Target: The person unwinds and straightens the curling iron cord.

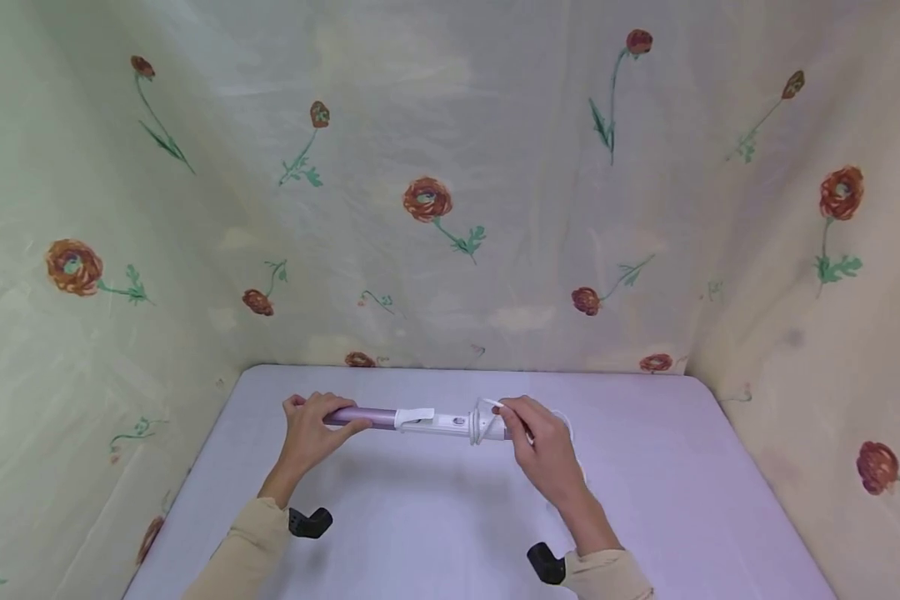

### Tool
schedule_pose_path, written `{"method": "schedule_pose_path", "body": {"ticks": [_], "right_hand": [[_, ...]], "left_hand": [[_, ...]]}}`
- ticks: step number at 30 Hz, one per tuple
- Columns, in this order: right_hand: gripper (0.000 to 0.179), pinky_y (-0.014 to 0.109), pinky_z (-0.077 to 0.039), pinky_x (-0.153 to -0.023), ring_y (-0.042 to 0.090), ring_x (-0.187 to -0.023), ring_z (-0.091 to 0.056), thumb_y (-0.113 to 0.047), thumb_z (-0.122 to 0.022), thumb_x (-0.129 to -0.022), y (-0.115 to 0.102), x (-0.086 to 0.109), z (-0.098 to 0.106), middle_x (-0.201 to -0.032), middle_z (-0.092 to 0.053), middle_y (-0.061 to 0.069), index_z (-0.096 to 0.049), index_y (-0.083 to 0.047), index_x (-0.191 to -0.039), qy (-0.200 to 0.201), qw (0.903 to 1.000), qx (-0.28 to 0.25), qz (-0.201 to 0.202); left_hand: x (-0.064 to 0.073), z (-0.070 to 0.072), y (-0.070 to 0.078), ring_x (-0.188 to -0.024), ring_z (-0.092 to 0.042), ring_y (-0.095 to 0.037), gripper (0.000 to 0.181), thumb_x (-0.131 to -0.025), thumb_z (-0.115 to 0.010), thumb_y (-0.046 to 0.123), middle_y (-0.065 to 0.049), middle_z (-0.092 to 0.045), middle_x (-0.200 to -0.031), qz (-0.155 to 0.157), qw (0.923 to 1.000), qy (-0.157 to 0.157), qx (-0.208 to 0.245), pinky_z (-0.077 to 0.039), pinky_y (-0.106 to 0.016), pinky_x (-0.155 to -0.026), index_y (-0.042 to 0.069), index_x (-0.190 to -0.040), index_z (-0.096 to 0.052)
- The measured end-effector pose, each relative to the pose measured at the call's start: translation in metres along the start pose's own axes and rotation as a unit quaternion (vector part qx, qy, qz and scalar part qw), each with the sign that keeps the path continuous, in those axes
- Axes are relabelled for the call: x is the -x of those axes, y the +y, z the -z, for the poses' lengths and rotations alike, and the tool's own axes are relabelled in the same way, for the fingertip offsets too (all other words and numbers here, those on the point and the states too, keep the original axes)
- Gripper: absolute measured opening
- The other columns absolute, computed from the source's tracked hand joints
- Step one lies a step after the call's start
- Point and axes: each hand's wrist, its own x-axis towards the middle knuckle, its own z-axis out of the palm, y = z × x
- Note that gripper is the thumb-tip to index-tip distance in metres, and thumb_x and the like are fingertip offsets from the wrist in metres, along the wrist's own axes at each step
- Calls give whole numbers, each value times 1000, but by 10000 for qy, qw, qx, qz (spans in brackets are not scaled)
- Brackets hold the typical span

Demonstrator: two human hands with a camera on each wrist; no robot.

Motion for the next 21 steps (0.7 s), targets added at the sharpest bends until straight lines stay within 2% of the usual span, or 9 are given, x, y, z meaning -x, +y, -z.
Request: {"method": "schedule_pose_path", "body": {"ticks": [5, 10, 15, 19, 21], "right_hand": [[14, 12, -43, -65, 3, -71, -51, -4, -56, -93, 24, -19, 17, -89, -69, 5, -66, -8, -102, -560, 9976, 64, -393], [19, 17, -47, -74, 7, -81, -55, -15, -51, -98, 50, -23, 23, -96, -69, 6, -65, -9, -108, -1164, 9870, -76, -1102], [22, 25, -47, -73, 12, -82, -56, -20, -47, -100, 70, -19, 12, -98, -69, 7, -64, -8, -107, -1466, 9785, -197, -1437], [16, 31, -50, -75, 14, -85, -61, -10, -53, -96, 79, -7, -5, -96, -70, 8, -65, -6, -107, -1632, 9776, -33, -1330], [13, 30, -49, -69, 13, -79, -60, -6, -55, -94, 81, 1, -14, -89, -69, 6, -66, -6, -101, -1806, 9752, 108, -1277]], "left_hand": [[2, 1, -1, -81, -53, -14, 45, -70, -74, 57, 4, -70, -87, -39, 9998, -160, 140, -15, -50, -91, 20, -96, -73], [3, 5, -1, -80, -53, -14, 43, -70, -77, 54, 4, -70, -86, -194, 9990, -203, 356, -15, -51, -90, 19, -95, -73], [2, 7, 0, -82, -53, -13, 39, -71, -77, 51, 5, -70, -88, -94, 9977, -370, 563, -14, -50, -92, 21, -95, -72], [-2, 8, 2, -86, -54, -15, 40, -72, -76, 51, 4, -70, -92, 44, 9968, -336, 728, -13, -49, -92, 20, -97, -72], [-4, 9, 3, -86, -55, -16, 41, -72, -76, 52, 3, -71, -92, 96, 9969, -239, 743, -14, -49, -91, 20, -97, -72]]}}
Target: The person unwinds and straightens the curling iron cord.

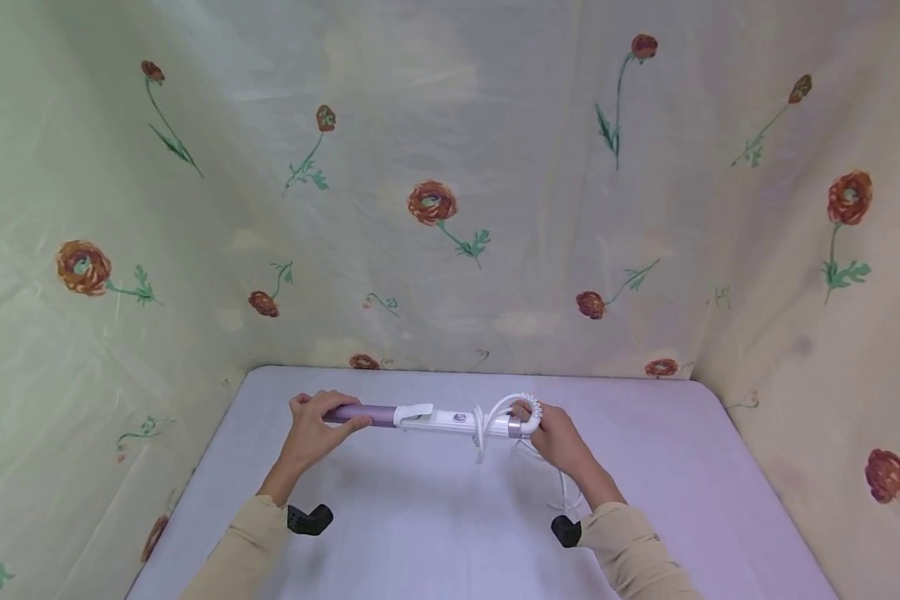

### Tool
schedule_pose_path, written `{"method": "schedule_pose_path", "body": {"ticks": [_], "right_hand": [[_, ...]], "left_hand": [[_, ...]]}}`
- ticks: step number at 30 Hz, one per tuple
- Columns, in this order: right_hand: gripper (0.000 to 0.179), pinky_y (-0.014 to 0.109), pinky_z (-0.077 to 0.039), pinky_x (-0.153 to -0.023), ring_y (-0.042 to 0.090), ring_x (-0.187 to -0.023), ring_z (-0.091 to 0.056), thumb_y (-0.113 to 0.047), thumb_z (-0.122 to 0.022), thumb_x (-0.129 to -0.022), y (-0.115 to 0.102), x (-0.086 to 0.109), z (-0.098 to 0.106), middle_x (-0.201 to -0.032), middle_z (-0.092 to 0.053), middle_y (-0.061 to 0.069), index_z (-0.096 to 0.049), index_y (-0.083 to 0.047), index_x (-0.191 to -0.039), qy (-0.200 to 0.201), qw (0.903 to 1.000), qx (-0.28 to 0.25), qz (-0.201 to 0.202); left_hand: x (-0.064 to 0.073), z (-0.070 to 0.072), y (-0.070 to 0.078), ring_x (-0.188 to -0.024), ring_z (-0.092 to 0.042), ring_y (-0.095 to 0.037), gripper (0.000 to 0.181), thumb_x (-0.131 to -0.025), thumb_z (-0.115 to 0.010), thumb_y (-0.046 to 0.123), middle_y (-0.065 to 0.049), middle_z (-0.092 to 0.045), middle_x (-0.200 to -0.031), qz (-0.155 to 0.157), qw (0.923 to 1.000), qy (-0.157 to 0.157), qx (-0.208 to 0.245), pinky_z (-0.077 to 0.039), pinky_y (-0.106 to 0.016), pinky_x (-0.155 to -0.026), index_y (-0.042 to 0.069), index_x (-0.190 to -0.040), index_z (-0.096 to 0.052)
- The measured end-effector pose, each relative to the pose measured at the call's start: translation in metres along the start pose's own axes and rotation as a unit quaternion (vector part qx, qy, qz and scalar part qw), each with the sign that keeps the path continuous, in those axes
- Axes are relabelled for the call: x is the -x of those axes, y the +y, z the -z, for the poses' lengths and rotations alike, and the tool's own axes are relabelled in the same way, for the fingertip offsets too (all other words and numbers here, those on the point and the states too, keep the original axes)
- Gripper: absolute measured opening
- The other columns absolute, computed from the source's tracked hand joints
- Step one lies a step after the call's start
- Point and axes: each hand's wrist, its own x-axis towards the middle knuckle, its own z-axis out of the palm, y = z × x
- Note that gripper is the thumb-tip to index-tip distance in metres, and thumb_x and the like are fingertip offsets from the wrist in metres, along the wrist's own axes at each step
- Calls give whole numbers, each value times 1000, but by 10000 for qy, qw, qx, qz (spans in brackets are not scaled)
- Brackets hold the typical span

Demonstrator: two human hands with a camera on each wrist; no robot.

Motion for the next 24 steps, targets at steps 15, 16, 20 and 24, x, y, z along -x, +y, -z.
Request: {"method": "schedule_pose_path", "body": {"ticks": [15, 16, 20, 24], "right_hand": [[58, 51, -37, -103, 32, -131, -45, -9, -61, -89, -29, 33, -62, -144, -46, 11, -39, -13, -143, -332, 9966, 118, 749], [58, 51, -36, -104, 30, -132, -43, -9, -60, -90, -32, 34, -64, -145, -45, 9, -39, -15, -143, -312, 9972, -34, 681], [43, 46, -37, -104, 25, -129, -47, -11, -55, -94, -49, 41, -67, -137, -54, 4, -46, -15, -136, -196, 9970, -617, 422], [24, 39, -46, -95, 26, -114, -59, -9, -48, -98, -65, 50, -65, -117, -65, 8, -55, -4, -121, -110, 9931, -1146, 222]], "left_hand": [[-2, -4, 5, -84, -58, -19, 43, -70, -78, 50, -1, -72, -93, 225, 9980, 460, -361, -17, -49, -88, 16, -96, -72], [-2, -5, 6, -85, -58, -20, 43, -70, -77, 51, -1, -72, -94, 243, 9978, 472, -386, -17, -49, -89, 17, -96, -72], [-3, -7, 5, -88, -60, -22, 45, -72, -75, 53, -2, -72, -95, 391, 9964, 544, -524, -17, -52, -92, 17, -98, -72], [-1, -8, 3, -90, -60, -23, 46, -72, -75, 54, -4, -72, -95, 503, 9940, 625, -750, -17, -54, -94, 16, -98, -72]]}}
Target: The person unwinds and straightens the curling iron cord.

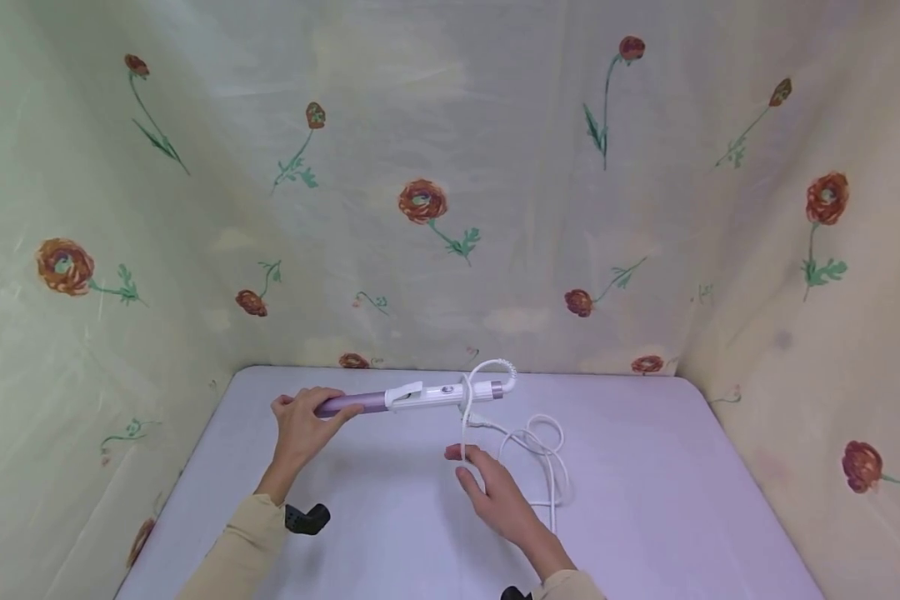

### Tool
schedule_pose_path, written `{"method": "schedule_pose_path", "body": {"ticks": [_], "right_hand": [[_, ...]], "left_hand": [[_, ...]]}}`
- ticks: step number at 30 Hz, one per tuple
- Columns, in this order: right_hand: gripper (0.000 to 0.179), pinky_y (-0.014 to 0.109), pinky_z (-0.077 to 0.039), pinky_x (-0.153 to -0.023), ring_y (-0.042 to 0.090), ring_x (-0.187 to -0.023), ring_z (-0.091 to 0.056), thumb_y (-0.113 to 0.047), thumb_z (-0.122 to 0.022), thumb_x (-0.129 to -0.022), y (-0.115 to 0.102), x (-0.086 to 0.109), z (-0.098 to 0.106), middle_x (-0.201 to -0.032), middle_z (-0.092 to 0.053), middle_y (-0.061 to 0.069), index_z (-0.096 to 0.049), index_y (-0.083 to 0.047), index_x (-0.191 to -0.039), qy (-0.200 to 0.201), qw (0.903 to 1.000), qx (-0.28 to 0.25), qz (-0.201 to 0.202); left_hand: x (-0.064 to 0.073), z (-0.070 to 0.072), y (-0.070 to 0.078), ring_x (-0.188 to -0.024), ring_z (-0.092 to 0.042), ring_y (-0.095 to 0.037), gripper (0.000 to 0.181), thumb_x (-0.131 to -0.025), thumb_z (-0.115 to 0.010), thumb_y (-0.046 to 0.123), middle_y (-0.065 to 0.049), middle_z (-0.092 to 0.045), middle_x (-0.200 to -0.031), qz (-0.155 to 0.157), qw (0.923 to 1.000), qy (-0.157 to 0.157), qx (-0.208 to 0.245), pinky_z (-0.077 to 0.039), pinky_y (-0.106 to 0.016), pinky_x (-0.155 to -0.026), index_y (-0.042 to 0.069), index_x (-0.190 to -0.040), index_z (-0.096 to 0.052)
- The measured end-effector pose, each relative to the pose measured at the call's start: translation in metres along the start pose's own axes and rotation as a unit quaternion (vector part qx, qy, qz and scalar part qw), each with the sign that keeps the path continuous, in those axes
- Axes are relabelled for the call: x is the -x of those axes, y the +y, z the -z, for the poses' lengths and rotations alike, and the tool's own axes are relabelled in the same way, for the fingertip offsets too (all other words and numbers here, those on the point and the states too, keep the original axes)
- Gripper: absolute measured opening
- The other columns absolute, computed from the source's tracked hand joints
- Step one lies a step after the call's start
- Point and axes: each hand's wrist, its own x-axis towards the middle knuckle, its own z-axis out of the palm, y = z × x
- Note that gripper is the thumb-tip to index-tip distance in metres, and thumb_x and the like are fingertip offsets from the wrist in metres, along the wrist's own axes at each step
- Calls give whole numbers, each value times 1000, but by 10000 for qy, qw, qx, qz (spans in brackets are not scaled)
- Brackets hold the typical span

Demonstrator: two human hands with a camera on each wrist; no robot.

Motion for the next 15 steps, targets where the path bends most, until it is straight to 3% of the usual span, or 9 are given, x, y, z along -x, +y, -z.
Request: {"method": "schedule_pose_path", "body": {"ticks": [4, 8, 12, 15], "right_hand": [[16, 27, -49, -77, 15, -86, -62, -7, -43, -100, 1, 6, -2, -89, -65, 2, -58, -8, -105, 205, 9995, -245, 67], [17, 22, -44, -68, 3, -76, -51, -3, -45, -97, -3, 6, 9, -81, -58, -4, -59, -13, -97, 603, 9950, 274, 748], [16, 22, -39, -69, 2, -73, -47, -1, -53, -91, -8, -5, 32, -80, -59, -7, -62, -14, -91, 1019, 9745, 1345, 1477], [12, 23, -36, -67, 3, -70, -43, -2, -60, -87, -12, -18, 52, -76, -56, -8, -63, -14, -89, 1143, 9599, 1931, 1678]], "left_hand": [[2, 1, -4, -88, -59, -23, 47, -71, -75, 54, -5, -72, -93, 58, 9999, 29, -133, -17, -54, -94, 15, -97, -71], [5, 0, -8, -87, -58, -22, 47, -71, -75, 55, -5, -72, -91, 73, 9997, -83, -221, -17, -54, -94, 16, -96, -71], [5, 1, -10, -83, -56, -19, 46, -70, -76, 55, -2, -71, -87, -83, 9993, -163, -322, -18, -53, -94, 17, -94, -72], [4, 3, -10, -79, -54, -16, 45, -68, -76, 57, 2, -70, -83, -325, 9981, -277, -436, -18, -52, -94, 19, -92, -73]]}}
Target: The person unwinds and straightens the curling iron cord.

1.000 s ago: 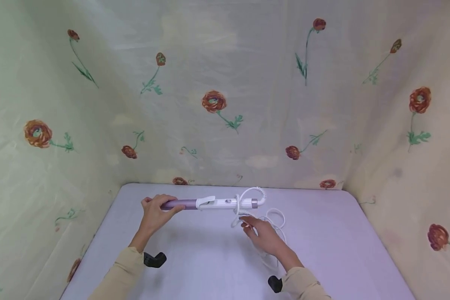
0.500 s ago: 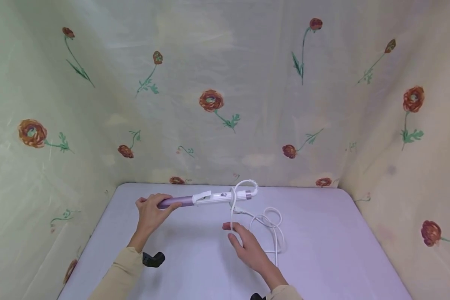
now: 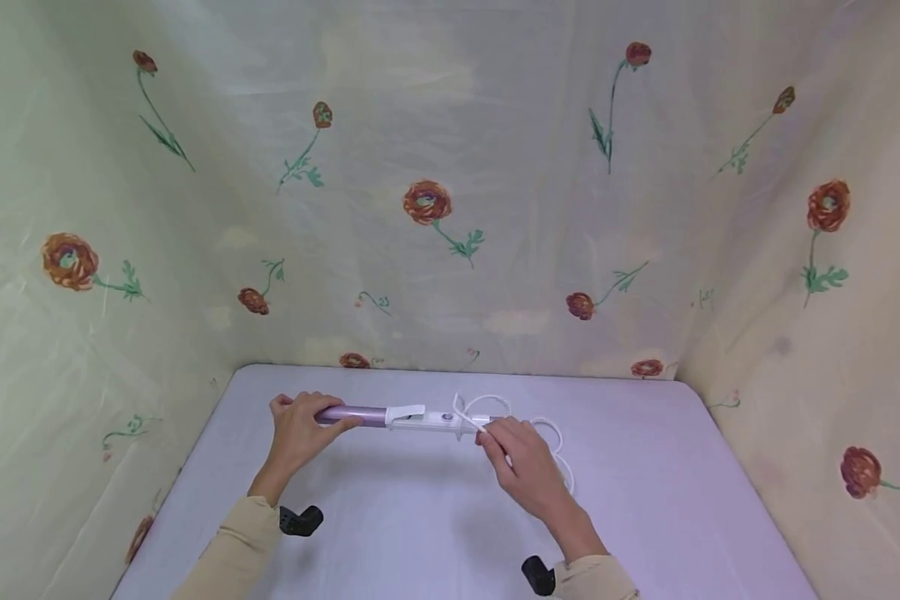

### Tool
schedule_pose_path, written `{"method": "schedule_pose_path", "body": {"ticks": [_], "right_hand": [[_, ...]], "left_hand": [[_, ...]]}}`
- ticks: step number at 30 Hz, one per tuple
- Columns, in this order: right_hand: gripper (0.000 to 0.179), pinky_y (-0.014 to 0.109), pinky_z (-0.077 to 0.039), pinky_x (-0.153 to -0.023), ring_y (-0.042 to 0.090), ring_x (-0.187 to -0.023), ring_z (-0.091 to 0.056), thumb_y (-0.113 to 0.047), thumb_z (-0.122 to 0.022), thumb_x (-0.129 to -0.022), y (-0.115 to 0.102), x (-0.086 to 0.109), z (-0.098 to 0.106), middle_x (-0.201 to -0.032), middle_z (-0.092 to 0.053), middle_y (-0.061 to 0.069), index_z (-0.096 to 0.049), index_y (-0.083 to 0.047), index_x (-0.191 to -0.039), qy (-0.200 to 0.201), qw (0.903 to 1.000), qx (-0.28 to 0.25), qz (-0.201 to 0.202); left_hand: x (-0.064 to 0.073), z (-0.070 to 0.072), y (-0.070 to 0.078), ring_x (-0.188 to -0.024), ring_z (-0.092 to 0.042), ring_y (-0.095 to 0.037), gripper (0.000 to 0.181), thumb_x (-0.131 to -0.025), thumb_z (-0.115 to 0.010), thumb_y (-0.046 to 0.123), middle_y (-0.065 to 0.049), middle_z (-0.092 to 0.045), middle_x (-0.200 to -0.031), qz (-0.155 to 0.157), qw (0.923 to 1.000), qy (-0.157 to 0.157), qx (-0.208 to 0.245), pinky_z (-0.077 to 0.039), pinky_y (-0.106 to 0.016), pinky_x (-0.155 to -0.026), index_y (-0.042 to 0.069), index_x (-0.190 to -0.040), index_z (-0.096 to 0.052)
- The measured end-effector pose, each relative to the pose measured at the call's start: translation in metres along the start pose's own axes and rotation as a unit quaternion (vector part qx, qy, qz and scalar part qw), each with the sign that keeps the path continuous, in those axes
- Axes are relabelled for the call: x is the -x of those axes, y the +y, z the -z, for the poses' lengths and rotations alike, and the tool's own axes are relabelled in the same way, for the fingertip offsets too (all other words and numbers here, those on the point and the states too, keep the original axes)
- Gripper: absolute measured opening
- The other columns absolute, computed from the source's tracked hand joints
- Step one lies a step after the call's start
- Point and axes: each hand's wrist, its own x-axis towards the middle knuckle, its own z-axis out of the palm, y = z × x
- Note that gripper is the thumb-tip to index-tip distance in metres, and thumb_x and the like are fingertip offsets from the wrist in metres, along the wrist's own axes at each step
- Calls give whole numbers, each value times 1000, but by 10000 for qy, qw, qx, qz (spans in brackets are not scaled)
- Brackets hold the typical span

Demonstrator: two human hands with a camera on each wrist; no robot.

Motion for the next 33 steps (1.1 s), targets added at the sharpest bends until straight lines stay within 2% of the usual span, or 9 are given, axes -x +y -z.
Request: {"method": "schedule_pose_path", "body": {"ticks": [4, 9, 14, 18, 20, 23, 26, 30, 33], "right_hand": [[13, 23, -35, -66, 4, -72, -43, -3, -66, -84, 11, -20, 18, -78, -58, -9, -66, -14, -91, -53, 9995, 311, -54], [11, 31, -46, -74, 8, -80, -52, -9, -60, -91, 23, -32, 27, -89, -65, -4, -68, -13, -98, -366, 9966, 144, -723], [23, 42, -50, -82, 19, -93, -62, -22, -47, -100, 36, -32, 18, -102, -68, 4, -66, -10, -106, -1038, 9823, -286, -1529], [27, 31, -48, -72, 16, -80, -58, -27, -44, -101, 47, -24, 11, -90, -66, 2, -65, -11, -106, -1545, 9679, -686, -1862], [27, 27, -45, -69, 14, -77, -54, -26, -43, -101, 52, -18, 8, -89, -64, 1, -65, -11, -106, -1728, 9599, -957, -1988], [23, 23, -44, -68, 9, -76, -54, -20, -46, -100, 56, -8, 3, -88, -66, 1, -65, -9, -108, -1933, 9523, -1097, -2093], [18, 22, -43, -63, 4, -68, -51, -15, -47, -99, 56, 2, -5, -81, -66, 2, -63, -7, -99, -2108, 9525, -954, -1982], [23, 22, -38, -53, 1, -53, -40, -15, -42, -101, 50, 14, -17, -68, -58, -2, -52, -14, -122, -2466, 9478, -850, -1834], [41, 21, -42, -52, 2, -51, -47, -10, -43, -100, 41, 22, -24, -73, -61, 0, -37, -16, -140, -2729, 9430, -1025, -1606]], "left_hand": [[1, 2, 0, -76, -52, -13, 44, -67, -76, 58, 6, -69, -80, -288, 9987, -420, 15, -18, -52, -94, 22, -92, -74], [4, 2, -2, -78, -52, -10, 40, -68, -77, 56, 9, -68, -84, -398, 9934, -943, 527, -17, -50, -93, 26, -92, -73], [5, 2, -2, -80, -54, -9, 37, -68, -78, 53, 9, -69, -87, -467, 9883, -1059, 995, -15, -46, -92, 26, -93, -73], [6, 3, -3, -78, -54, -9, 36, -68, -78, 51, 10, -68, -85, -562, 9876, -1067, 1004, -16, -43, -88, 25, -93, -73], [7, 4, -4, -79, -54, -9, 35, -69, -79, 50, 10, -68, -85, -476, 9857, -1189, 1093, -15, -42, -87, 25, -93, -73], [7, 6, -4, -85, -57, -11, 33, -71, -78, 49, 9, -69, -91, -63, 9800, -1390, 1426, -14, -40, -88, 26, -94, -72], [4, 8, -2, -90, -58, -16, 35, -74, -74, 52, 6, -70, -98, 384, 9757, -1313, 1714, -14, -41, -90, 25, -96, -72], [-2, 12, 2, -92, -59, -22, 42, -75, -71, 54, 0, -71, -99, 567, 9795, -838, 1743, -13, -45, -92, 21, -100, -71], [-6, 13, 4, -91, -59, -22, 44, -75, -73, 53, -2, -71, -97, 453, 9866, -474, 1492, -13, -48, -91, 17, -101, -71]]}}
